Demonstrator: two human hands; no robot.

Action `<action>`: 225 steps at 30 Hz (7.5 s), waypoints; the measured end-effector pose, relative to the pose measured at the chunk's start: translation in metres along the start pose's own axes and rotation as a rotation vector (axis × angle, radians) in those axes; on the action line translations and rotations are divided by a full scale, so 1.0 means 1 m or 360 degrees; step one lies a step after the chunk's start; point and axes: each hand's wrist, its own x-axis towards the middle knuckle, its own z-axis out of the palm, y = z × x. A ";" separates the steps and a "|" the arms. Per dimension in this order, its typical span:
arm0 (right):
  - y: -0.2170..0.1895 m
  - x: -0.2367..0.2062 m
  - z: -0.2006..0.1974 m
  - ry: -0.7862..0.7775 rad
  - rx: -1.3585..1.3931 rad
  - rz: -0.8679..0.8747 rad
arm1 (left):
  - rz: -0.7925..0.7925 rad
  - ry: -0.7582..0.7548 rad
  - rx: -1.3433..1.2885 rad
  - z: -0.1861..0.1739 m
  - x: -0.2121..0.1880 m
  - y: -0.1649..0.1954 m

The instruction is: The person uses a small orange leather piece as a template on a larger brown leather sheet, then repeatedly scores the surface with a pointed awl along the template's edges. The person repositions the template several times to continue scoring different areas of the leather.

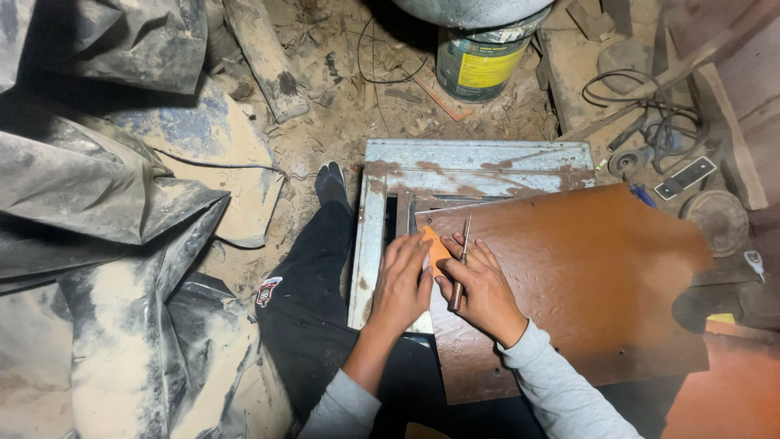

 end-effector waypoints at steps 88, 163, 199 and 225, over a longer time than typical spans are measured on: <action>-0.014 -0.020 -0.023 0.0268 0.0469 0.0650 | -0.0048 -0.0360 0.0308 -0.004 0.004 -0.001; -0.005 -0.010 -0.049 -0.0271 0.0456 0.0183 | 0.0066 -0.0406 0.0355 -0.007 0.019 -0.014; 0.051 0.138 0.032 -0.0424 0.0586 0.0444 | -0.0205 -0.0481 0.1238 0.083 0.022 0.025; 0.050 0.142 0.032 -0.0369 0.0340 0.0336 | -0.0252 -0.0360 0.1297 0.083 0.021 0.018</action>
